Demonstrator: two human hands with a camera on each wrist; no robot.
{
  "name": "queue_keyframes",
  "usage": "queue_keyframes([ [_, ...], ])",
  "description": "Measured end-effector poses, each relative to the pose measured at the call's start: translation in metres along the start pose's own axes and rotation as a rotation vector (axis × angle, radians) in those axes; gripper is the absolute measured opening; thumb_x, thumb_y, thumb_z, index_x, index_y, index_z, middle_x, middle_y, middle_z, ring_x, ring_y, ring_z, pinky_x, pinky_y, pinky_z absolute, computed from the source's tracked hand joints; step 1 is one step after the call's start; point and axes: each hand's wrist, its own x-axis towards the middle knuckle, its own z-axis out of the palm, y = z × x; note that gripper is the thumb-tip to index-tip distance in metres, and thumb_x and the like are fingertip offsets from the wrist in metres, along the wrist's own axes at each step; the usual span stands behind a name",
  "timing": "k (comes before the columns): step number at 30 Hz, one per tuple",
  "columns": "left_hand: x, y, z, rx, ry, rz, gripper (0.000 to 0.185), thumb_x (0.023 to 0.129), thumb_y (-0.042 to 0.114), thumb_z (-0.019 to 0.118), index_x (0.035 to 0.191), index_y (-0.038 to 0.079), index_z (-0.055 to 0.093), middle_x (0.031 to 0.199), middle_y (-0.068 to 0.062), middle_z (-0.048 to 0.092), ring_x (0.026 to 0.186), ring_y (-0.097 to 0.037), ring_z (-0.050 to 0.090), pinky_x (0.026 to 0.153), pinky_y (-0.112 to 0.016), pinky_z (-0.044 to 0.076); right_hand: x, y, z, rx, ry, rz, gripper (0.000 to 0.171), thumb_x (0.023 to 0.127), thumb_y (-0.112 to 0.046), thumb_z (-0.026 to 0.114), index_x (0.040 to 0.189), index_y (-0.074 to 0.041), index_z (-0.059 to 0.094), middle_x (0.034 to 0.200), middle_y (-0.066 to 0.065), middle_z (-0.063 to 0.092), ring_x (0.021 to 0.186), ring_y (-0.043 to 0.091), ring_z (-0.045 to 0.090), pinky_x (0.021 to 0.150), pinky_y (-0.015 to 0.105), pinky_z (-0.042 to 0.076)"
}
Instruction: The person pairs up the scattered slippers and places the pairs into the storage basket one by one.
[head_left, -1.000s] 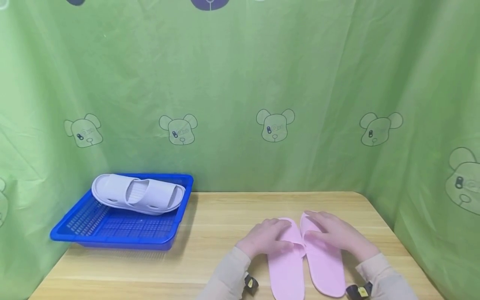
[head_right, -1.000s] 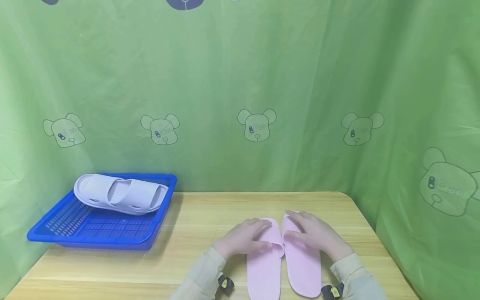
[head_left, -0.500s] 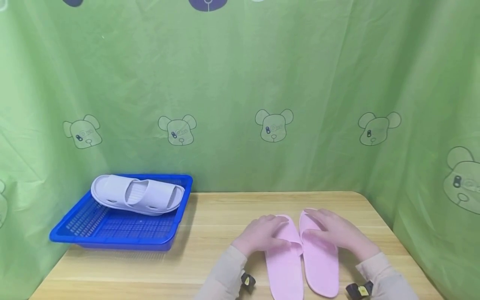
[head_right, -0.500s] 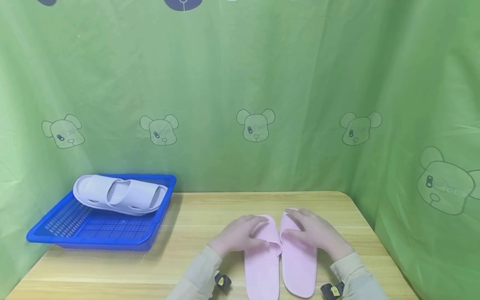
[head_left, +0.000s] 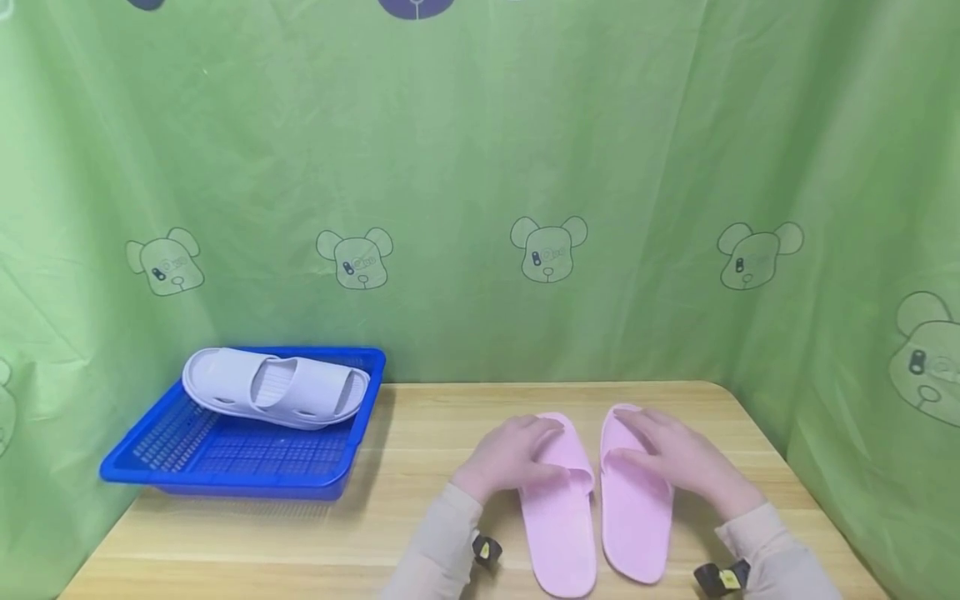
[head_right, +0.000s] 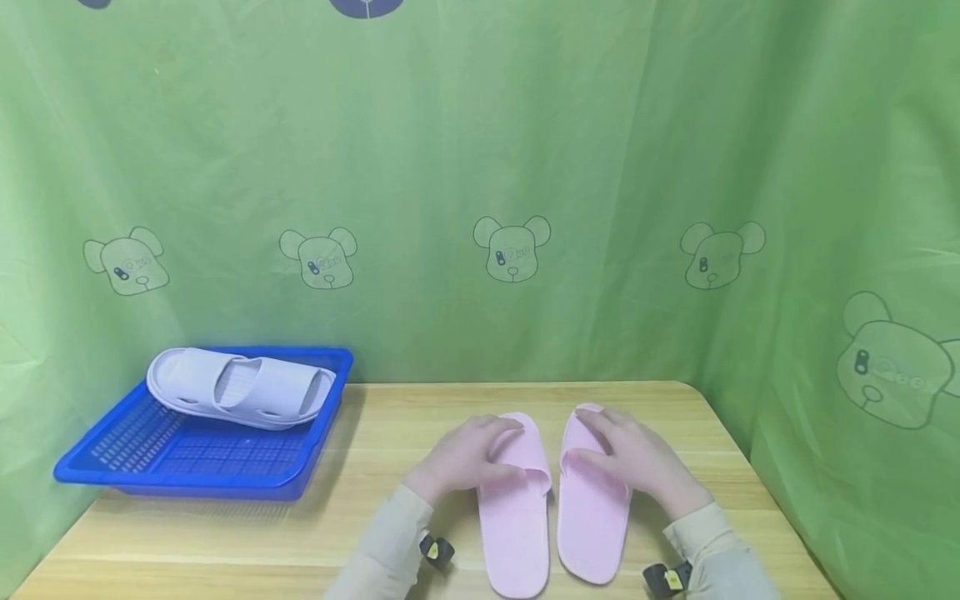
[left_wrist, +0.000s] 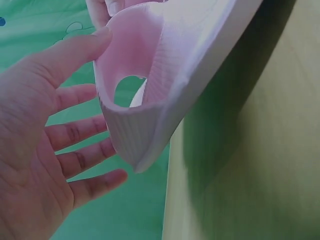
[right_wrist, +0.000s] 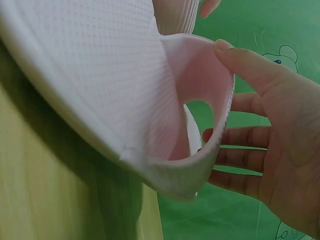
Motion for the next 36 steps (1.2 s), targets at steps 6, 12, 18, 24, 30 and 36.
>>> queue_keyframes([
  [6, -0.001, -0.005, -0.006, -0.031, 0.018, -0.040, 0.072, 0.082, 0.063, 0.064, 0.142, 0.026, 0.049, 0.140, 0.004, 0.057, 0.127, -0.019, 0.055, 0.106, -0.037, 0.046, 0.001, -0.001, -0.004, -0.017, 0.020, 0.028, 0.076, 0.088, -0.061, 0.059, 0.142, -0.009, 0.048, 0.138, 0.027, 0.052, 0.122, 0.049, 0.052, 0.094, 0.069, 0.044],
  [12, -0.002, -0.010, -0.009, -0.046, 0.034, -0.069, 0.073, 0.082, 0.063, 0.064, 0.143, 0.026, 0.048, 0.143, 0.006, 0.054, 0.131, -0.019, 0.052, 0.109, -0.039, 0.044, 0.002, -0.004, -0.007, -0.019, 0.045, 0.051, 0.076, 0.088, -0.060, 0.059, 0.142, -0.008, 0.048, 0.138, 0.029, 0.051, 0.121, 0.050, 0.051, 0.094, 0.069, 0.043],
  [18, -0.004, -0.013, -0.015, -0.074, 0.058, -0.082, 0.073, 0.082, 0.061, 0.066, 0.143, 0.026, 0.048, 0.144, 0.005, 0.053, 0.133, -0.020, 0.051, 0.110, -0.040, 0.043, 0.002, -0.005, -0.009, -0.025, 0.069, 0.079, 0.076, 0.088, -0.060, 0.059, 0.142, -0.008, 0.047, 0.136, 0.029, 0.052, 0.119, 0.050, 0.053, 0.093, 0.069, 0.044],
  [24, -0.007, -0.016, -0.020, -0.114, 0.072, -0.108, 0.071, 0.081, 0.055, 0.069, 0.142, 0.025, 0.048, 0.145, 0.003, 0.053, 0.133, -0.021, 0.050, 0.111, -0.043, 0.042, 0.001, -0.006, -0.012, -0.030, 0.079, 0.100, 0.074, 0.089, -0.057, 0.059, 0.142, -0.007, 0.047, 0.136, 0.029, 0.052, 0.119, 0.051, 0.053, 0.092, 0.069, 0.044],
  [30, -0.008, -0.022, -0.022, -0.150, 0.086, -0.144, 0.071, 0.081, 0.056, 0.070, 0.143, 0.028, 0.048, 0.146, 0.003, 0.052, 0.134, -0.023, 0.050, 0.111, -0.044, 0.042, 0.001, -0.006, -0.012, -0.024, 0.095, 0.126, 0.075, 0.090, -0.058, 0.058, 0.143, -0.006, 0.045, 0.137, 0.030, 0.050, 0.120, 0.053, 0.051, 0.093, 0.070, 0.043],
  [36, -0.010, -0.029, -0.025, -0.162, 0.102, -0.154, 0.071, 0.081, 0.058, 0.068, 0.143, 0.028, 0.047, 0.148, 0.002, 0.050, 0.136, -0.025, 0.048, 0.111, -0.048, 0.040, 0.002, -0.003, -0.011, -0.007, 0.111, 0.148, 0.076, 0.090, -0.059, 0.057, 0.143, -0.006, 0.045, 0.138, 0.030, 0.049, 0.120, 0.054, 0.050, 0.092, 0.071, 0.043],
])
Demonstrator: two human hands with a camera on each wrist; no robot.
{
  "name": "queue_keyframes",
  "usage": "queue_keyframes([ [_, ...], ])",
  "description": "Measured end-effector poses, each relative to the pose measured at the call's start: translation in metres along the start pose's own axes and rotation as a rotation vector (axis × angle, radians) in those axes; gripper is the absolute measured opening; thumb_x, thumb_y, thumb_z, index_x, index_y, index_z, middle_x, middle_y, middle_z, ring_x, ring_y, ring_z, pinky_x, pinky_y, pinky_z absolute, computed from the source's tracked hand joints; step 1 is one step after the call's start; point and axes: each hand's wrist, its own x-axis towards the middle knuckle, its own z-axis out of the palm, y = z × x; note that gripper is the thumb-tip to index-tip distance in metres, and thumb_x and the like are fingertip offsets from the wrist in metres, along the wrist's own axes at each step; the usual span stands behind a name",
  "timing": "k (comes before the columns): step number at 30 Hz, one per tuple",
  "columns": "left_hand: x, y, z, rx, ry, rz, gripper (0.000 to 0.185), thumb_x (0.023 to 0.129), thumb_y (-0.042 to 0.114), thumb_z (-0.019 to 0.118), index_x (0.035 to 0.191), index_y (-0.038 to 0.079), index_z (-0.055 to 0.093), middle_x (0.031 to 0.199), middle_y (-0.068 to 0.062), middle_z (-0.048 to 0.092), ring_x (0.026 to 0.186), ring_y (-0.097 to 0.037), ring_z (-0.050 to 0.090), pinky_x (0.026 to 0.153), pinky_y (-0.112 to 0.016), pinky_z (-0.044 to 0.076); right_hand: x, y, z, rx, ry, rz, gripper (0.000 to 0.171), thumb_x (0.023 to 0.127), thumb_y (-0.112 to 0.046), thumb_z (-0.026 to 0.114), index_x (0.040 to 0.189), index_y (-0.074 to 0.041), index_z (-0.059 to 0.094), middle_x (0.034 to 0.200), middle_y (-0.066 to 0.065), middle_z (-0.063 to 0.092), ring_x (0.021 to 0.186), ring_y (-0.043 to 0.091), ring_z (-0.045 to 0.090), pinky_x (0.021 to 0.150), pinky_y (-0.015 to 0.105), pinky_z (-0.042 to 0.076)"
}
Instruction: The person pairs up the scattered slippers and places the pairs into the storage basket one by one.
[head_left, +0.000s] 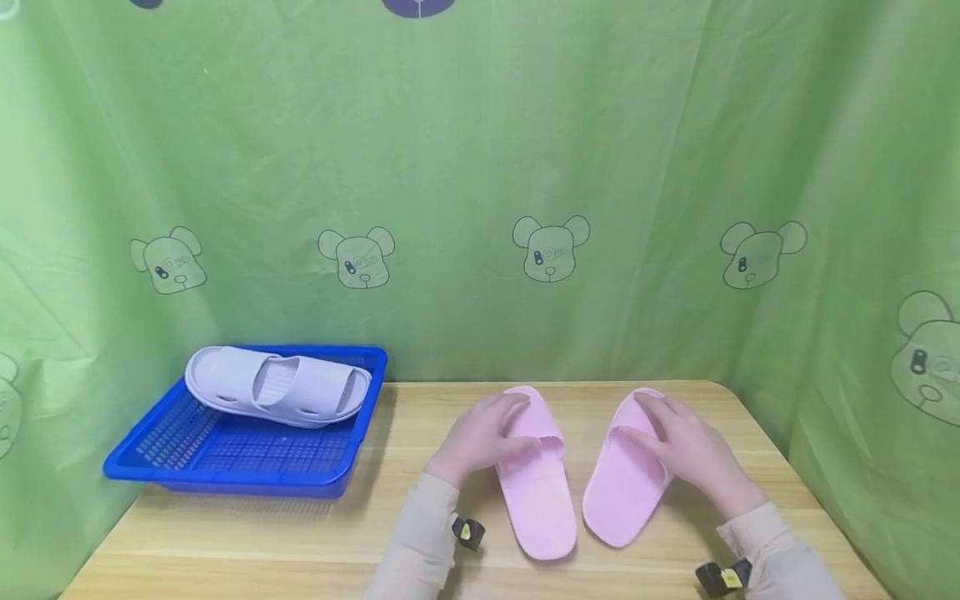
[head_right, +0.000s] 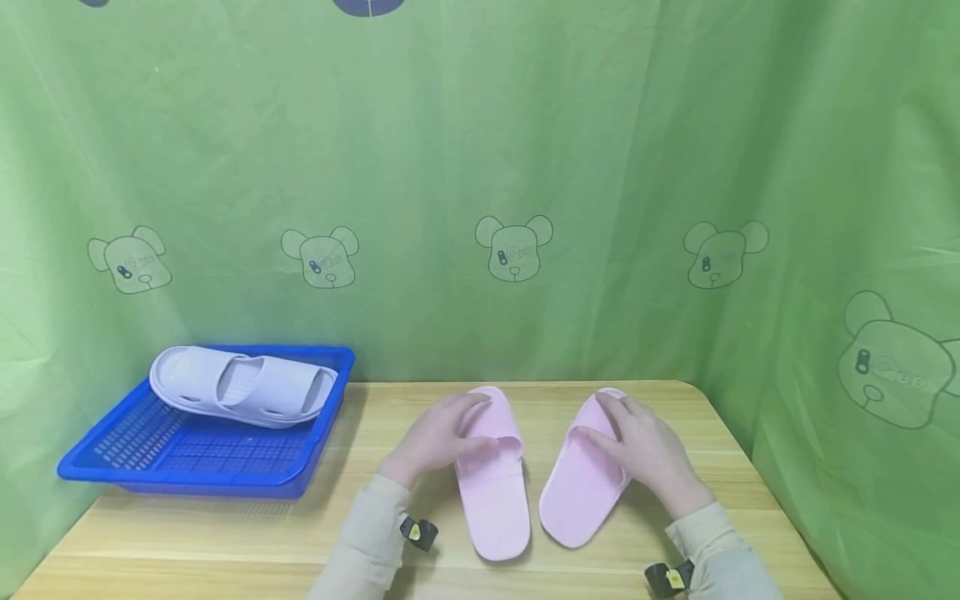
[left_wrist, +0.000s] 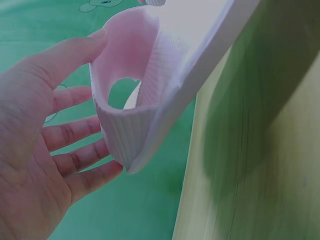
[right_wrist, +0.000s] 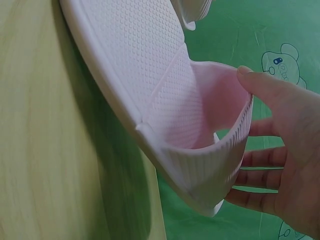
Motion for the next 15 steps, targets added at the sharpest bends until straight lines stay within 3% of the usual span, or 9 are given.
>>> queue_keyframes([
  [15, -0.0010, -0.0081, -0.0081, -0.018, 0.043, -0.016, 0.071, 0.082, 0.054, 0.070, 0.143, 0.025, 0.048, 0.146, 0.000, 0.051, 0.135, -0.025, 0.048, 0.112, -0.048, 0.039, 0.0007, 0.0008, 0.0006, 0.003, 0.041, 0.024, 0.075, 0.090, -0.058, 0.058, 0.143, -0.006, 0.045, 0.138, 0.031, 0.048, 0.118, 0.055, 0.051, 0.091, 0.070, 0.043],
])
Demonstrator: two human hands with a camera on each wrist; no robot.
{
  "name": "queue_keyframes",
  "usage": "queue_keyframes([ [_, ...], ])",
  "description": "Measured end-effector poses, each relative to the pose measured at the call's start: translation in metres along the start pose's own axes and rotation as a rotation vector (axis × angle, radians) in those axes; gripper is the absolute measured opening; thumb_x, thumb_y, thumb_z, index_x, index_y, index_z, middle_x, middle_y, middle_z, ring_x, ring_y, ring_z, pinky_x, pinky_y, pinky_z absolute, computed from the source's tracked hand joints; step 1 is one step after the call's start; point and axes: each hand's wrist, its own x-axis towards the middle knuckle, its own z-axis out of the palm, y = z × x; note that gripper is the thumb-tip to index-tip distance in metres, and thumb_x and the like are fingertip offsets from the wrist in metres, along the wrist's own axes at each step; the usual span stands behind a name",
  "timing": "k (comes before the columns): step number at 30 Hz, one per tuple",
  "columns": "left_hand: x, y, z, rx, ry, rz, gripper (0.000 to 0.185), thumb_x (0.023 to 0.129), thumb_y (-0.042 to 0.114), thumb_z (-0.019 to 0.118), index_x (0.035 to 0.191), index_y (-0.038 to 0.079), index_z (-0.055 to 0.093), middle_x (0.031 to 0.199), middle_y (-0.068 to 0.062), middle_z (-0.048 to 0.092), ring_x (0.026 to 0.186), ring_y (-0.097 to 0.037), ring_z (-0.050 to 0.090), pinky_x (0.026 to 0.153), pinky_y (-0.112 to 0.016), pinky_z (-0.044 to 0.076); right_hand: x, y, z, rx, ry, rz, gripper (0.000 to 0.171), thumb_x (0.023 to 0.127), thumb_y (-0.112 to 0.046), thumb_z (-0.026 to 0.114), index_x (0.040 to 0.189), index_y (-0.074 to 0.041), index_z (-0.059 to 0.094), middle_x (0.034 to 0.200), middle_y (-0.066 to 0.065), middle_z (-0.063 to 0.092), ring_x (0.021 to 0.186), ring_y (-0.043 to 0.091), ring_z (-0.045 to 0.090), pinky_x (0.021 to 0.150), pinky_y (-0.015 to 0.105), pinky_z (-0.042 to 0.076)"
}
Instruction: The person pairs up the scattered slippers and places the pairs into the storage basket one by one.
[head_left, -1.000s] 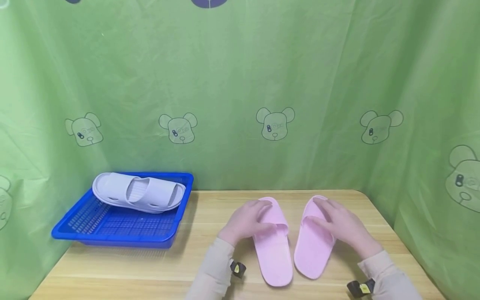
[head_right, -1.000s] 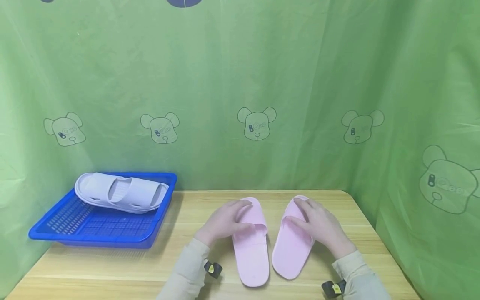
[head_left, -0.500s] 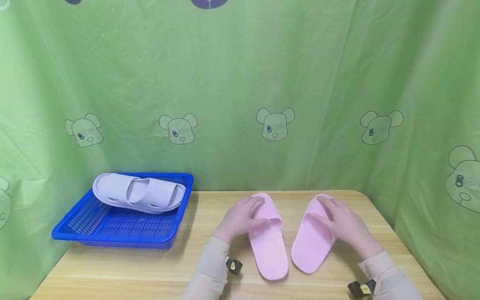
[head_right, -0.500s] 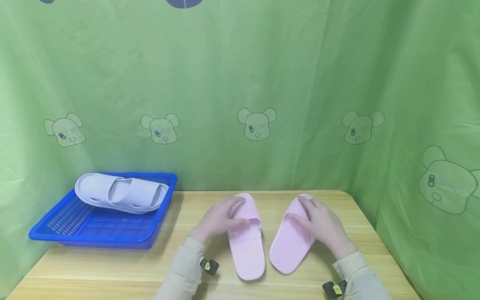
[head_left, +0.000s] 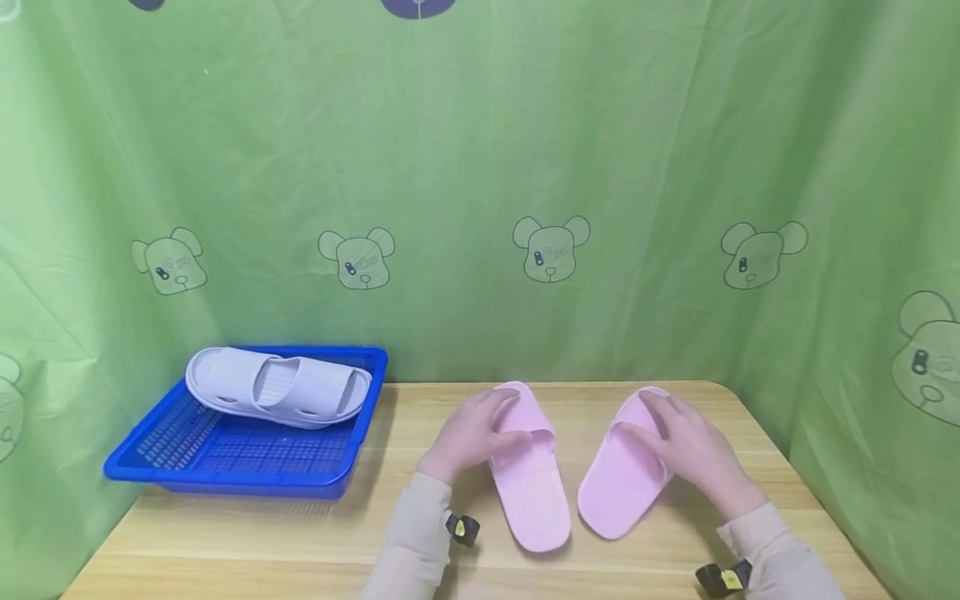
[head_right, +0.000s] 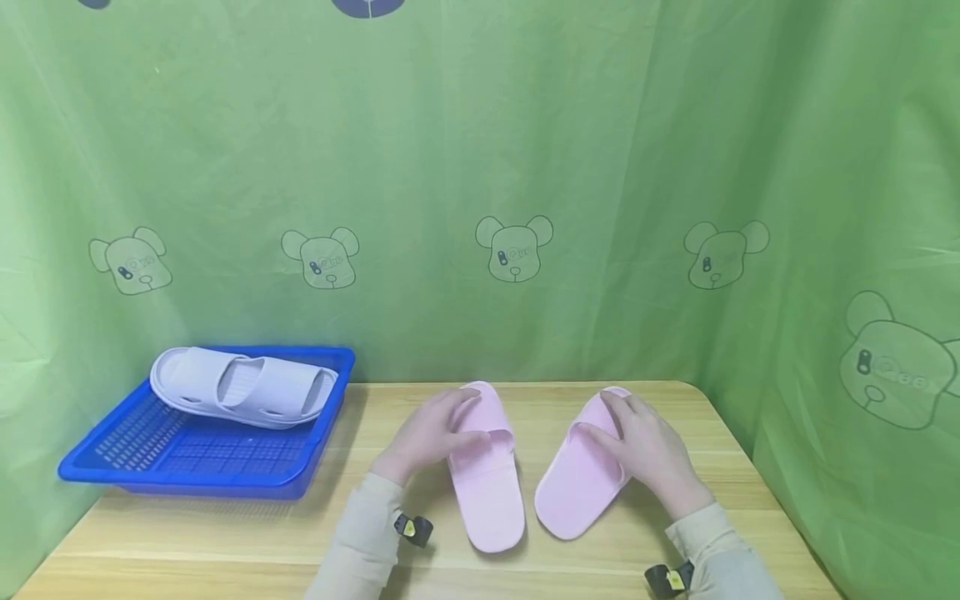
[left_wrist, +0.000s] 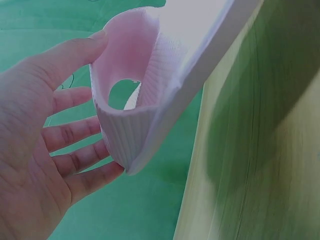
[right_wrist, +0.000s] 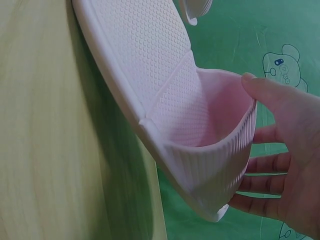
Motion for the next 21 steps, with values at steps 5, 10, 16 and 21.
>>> queue_keyframes([
  [5, 0.0000, -0.0027, -0.0031, -0.006, 0.011, -0.003, 0.071, 0.082, 0.052, 0.071, 0.143, 0.023, 0.048, 0.146, -0.002, 0.052, 0.135, -0.026, 0.048, 0.113, -0.048, 0.039, 0.0002, 0.0011, 0.0004, 0.004, 0.005, 0.008, 0.077, 0.090, -0.058, 0.057, 0.143, -0.004, 0.044, 0.140, 0.033, 0.045, 0.118, 0.056, 0.049, 0.090, 0.070, 0.044],
  [10, -0.0004, -0.0048, -0.0065, -0.023, 0.019, -0.027, 0.072, 0.082, 0.052, 0.070, 0.144, 0.022, 0.047, 0.149, -0.002, 0.049, 0.137, -0.026, 0.046, 0.114, -0.048, 0.037, -0.0001, 0.0009, -0.0005, 0.011, 0.015, 0.026, 0.079, 0.091, -0.060, 0.055, 0.143, -0.003, 0.043, 0.142, 0.033, 0.043, 0.119, 0.056, 0.049, 0.090, 0.071, 0.044],
  [16, -0.0008, -0.0074, -0.0079, -0.028, 0.056, -0.049, 0.072, 0.082, 0.052, 0.070, 0.143, 0.020, 0.048, 0.148, -0.005, 0.049, 0.137, -0.029, 0.045, 0.112, -0.049, 0.039, -0.0007, -0.0016, -0.0033, 0.028, 0.000, 0.068, 0.081, 0.090, -0.063, 0.053, 0.144, -0.003, 0.041, 0.141, 0.034, 0.043, 0.120, 0.056, 0.047, 0.089, 0.071, 0.043],
  [21, 0.0000, -0.0078, -0.0080, -0.009, 0.086, -0.067, 0.071, 0.083, 0.052, 0.070, 0.142, 0.019, 0.049, 0.147, -0.007, 0.049, 0.135, -0.030, 0.047, 0.110, -0.048, 0.042, -0.0005, -0.0025, -0.0047, 0.038, -0.007, 0.085, 0.083, 0.090, -0.063, 0.054, 0.144, -0.002, 0.041, 0.141, 0.035, 0.043, 0.120, 0.057, 0.046, 0.091, 0.072, 0.041],
])
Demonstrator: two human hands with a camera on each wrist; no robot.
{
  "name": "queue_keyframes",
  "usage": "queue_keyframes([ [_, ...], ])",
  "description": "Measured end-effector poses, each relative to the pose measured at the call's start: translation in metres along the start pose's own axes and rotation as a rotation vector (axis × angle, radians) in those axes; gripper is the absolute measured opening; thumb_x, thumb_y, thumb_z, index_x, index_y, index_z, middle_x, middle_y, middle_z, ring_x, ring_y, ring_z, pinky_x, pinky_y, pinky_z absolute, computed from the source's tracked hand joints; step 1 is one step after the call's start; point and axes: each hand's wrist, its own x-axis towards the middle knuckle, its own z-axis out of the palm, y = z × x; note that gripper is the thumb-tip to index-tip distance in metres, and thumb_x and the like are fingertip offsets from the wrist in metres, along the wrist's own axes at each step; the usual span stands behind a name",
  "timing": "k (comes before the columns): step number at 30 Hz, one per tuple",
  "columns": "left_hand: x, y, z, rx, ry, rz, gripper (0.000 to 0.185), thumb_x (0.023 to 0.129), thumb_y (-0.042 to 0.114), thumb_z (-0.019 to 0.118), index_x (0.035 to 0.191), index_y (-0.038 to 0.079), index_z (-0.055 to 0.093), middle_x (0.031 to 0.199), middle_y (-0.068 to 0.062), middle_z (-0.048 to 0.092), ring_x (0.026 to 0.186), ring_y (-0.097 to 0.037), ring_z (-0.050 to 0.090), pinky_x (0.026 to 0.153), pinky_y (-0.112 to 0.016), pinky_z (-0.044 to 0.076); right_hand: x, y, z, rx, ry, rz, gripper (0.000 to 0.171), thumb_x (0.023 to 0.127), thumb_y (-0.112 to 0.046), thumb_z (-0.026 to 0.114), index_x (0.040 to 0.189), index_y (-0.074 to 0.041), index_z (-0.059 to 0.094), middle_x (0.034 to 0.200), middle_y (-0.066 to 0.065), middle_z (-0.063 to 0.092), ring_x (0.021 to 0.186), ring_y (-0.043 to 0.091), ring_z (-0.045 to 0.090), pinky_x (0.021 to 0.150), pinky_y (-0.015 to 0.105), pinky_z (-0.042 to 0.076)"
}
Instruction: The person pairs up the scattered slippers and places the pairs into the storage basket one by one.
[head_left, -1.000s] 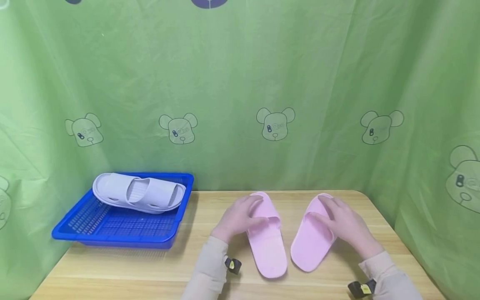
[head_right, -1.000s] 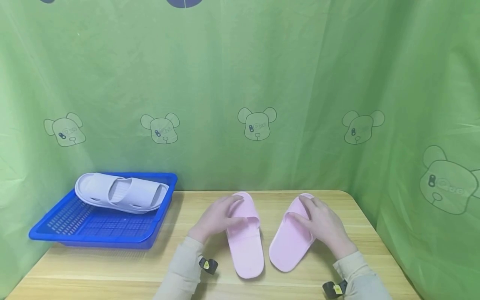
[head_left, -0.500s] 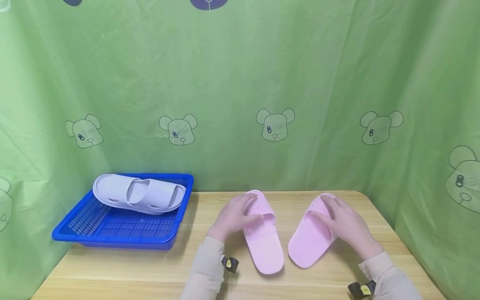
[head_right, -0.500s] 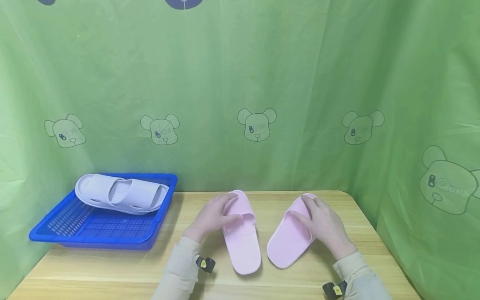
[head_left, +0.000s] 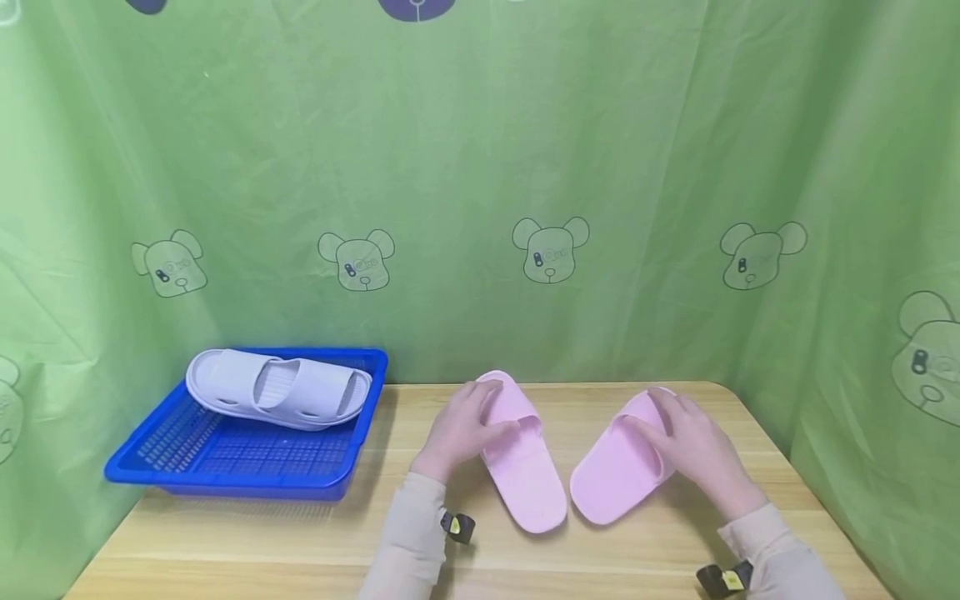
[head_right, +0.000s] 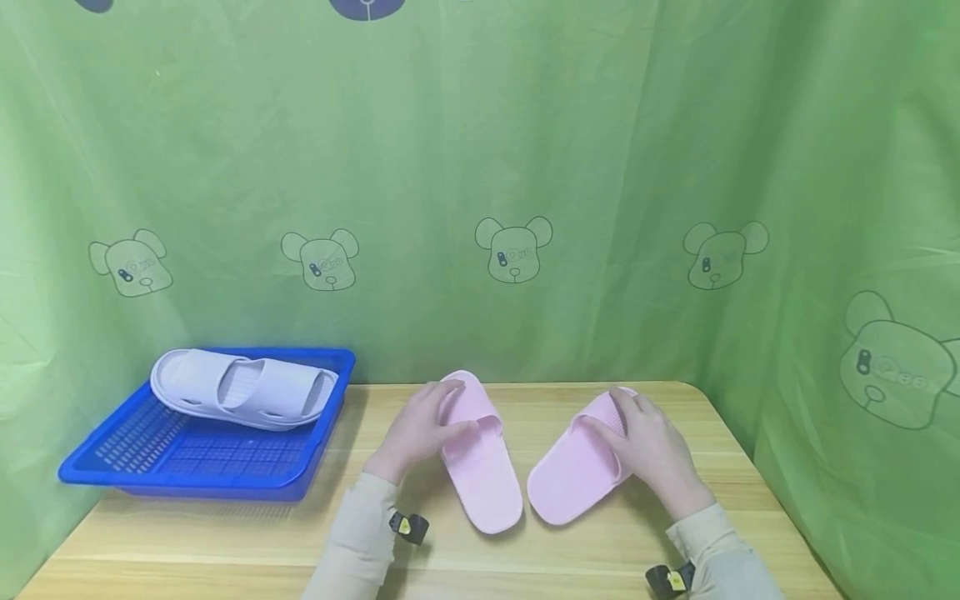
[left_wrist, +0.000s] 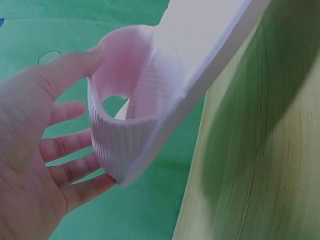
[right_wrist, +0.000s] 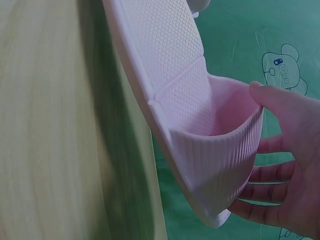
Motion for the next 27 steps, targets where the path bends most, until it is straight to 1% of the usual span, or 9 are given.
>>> queue_keyframes([
  [3, 0.0007, -0.0002, 0.0005, 0.013, 0.022, -0.012, 0.070, 0.083, 0.052, 0.069, 0.142, 0.018, 0.049, 0.146, -0.009, 0.049, 0.133, -0.030, 0.048, 0.107, -0.046, 0.045, 0.0000, 0.0005, 0.0000, 0.000, 0.006, 0.003, 0.083, 0.090, -0.063, 0.053, 0.144, -0.001, 0.040, 0.140, 0.035, 0.043, 0.120, 0.057, 0.046, 0.091, 0.072, 0.042],
  [10, 0.0016, -0.0006, 0.0003, 0.042, 0.096, -0.031, 0.071, 0.083, 0.051, 0.070, 0.142, 0.017, 0.049, 0.141, -0.010, 0.053, 0.126, -0.028, 0.053, 0.100, -0.043, 0.050, 0.0003, 0.0020, 0.0016, 0.005, 0.036, -0.002, 0.081, 0.091, -0.062, 0.053, 0.143, -0.001, 0.041, 0.135, 0.036, 0.047, 0.114, 0.057, 0.050, 0.085, 0.071, 0.045],
  [13, 0.0015, -0.0008, -0.0003, 0.048, 0.124, -0.036, 0.070, 0.083, 0.050, 0.070, 0.141, 0.016, 0.050, 0.138, -0.011, 0.055, 0.123, -0.029, 0.055, 0.098, -0.044, 0.051, 0.0004, 0.0021, 0.0019, 0.009, 0.039, 0.008, 0.082, 0.091, -0.062, 0.053, 0.144, 0.000, 0.040, 0.135, 0.038, 0.046, 0.114, 0.058, 0.049, 0.086, 0.072, 0.044],
  [17, 0.0014, -0.0016, -0.0003, 0.048, 0.138, -0.061, 0.069, 0.083, 0.050, 0.071, 0.140, 0.017, 0.051, 0.136, -0.013, 0.055, 0.122, -0.031, 0.055, 0.095, -0.047, 0.052, 0.0004, 0.0028, 0.0018, 0.017, 0.035, 0.035, 0.085, 0.091, -0.063, 0.052, 0.145, 0.000, 0.038, 0.138, 0.039, 0.043, 0.117, 0.060, 0.046, 0.089, 0.073, 0.042],
  [22, 0.0012, -0.0018, 0.0002, 0.040, 0.154, -0.091, 0.069, 0.082, 0.049, 0.072, 0.140, 0.019, 0.051, 0.136, -0.014, 0.054, 0.119, -0.032, 0.055, 0.091, -0.049, 0.053, 0.0004, 0.0032, 0.0014, 0.020, 0.039, 0.053, 0.086, 0.091, -0.064, 0.051, 0.145, 0.002, 0.037, 0.137, 0.039, 0.043, 0.118, 0.059, 0.046, 0.092, 0.072, 0.041],
  [27, 0.0014, -0.0029, 0.0012, 0.053, 0.186, -0.103, 0.070, 0.081, 0.050, 0.073, 0.140, 0.018, 0.051, 0.132, -0.014, 0.056, 0.114, -0.030, 0.057, 0.087, -0.047, 0.054, -0.0002, 0.0026, 0.0011, 0.026, 0.045, 0.050, 0.085, 0.092, -0.062, 0.052, 0.144, 0.003, 0.038, 0.135, 0.040, 0.044, 0.116, 0.059, 0.047, 0.091, 0.072, 0.041],
])
